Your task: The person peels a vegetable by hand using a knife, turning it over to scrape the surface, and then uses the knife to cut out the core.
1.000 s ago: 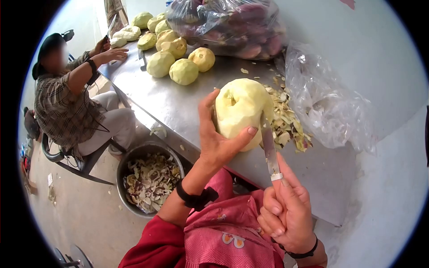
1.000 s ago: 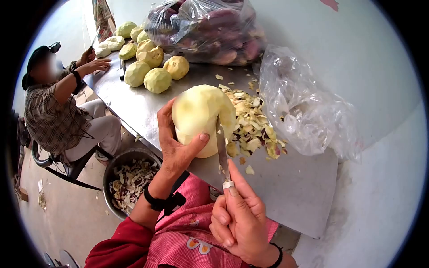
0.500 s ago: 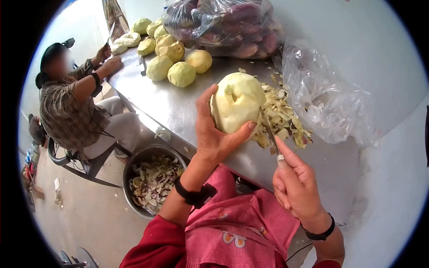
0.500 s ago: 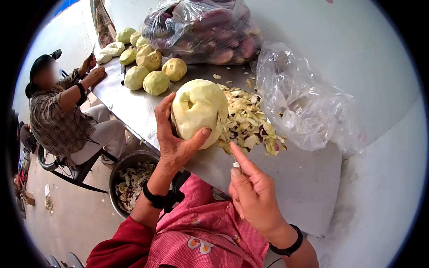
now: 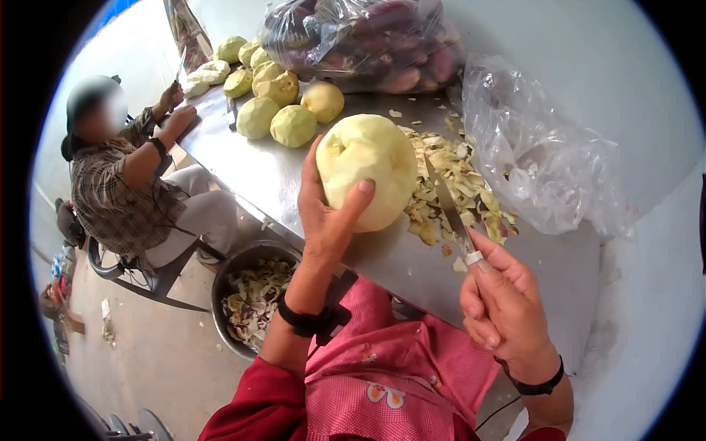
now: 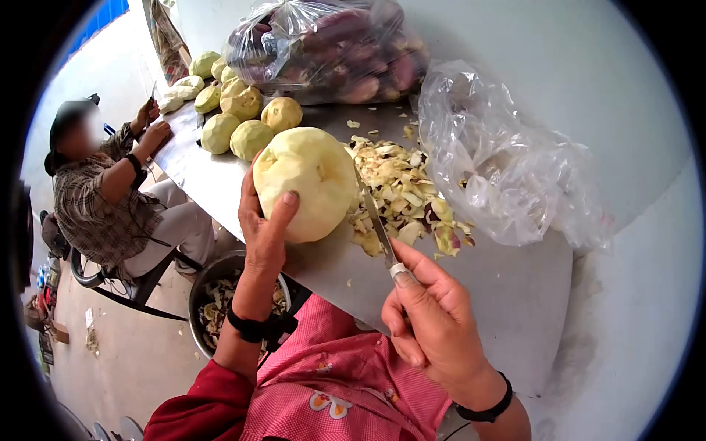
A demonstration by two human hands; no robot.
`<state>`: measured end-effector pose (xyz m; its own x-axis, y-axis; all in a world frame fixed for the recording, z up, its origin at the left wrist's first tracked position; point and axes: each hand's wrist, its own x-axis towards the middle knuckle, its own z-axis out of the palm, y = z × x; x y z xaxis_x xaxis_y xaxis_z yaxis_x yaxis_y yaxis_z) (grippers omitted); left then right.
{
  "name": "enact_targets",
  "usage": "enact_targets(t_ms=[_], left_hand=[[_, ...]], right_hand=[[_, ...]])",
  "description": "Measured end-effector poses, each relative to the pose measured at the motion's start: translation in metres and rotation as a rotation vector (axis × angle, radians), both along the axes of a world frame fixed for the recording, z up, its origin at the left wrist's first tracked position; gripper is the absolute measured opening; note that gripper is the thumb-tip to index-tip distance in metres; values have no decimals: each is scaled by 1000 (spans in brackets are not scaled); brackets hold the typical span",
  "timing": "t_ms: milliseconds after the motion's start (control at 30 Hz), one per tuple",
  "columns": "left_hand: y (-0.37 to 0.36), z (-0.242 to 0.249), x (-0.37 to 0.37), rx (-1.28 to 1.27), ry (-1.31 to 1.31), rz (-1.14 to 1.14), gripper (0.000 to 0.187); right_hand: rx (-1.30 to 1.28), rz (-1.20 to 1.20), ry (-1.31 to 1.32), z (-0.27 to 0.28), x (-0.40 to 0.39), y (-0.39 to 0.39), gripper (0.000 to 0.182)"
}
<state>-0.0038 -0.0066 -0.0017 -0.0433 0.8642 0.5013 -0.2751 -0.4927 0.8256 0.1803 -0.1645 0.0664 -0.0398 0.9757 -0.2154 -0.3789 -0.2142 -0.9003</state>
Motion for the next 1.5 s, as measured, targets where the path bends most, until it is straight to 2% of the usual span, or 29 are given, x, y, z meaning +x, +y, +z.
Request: enact_targets(t_ms=[367,433,600,733,800,933,1133,1400,1500], left_hand=[[1,-3,2,96,74,-2,86],[2,-3,4,105,67,-4,88],[7,-9,8,204,186,96,92],[6,-11,9,188,194,160,92],[4,-11,11,190,218,186,93],[2,-11,11,195,210,221,92],[2,-8,9,87,94,93,92],[2,-10,6,122,175,154,94],[0,-7,9,96,145,127,95]], right_hand=[[-36,158,-111,4,-4,10,46],[-79,145,146,2,-5,14,47],[-2,19,126,1,-59,12,51],[24,27,230,1,-75,16,51],[89,-76,298,-9,-90,14,50],[101,-113,445,-10,-98,18,49],[34,-107,365,-4,-66,13,48],[66,-195,246,-2,-51,-4,47],[92,-78,215,4,-50,-7,48]])
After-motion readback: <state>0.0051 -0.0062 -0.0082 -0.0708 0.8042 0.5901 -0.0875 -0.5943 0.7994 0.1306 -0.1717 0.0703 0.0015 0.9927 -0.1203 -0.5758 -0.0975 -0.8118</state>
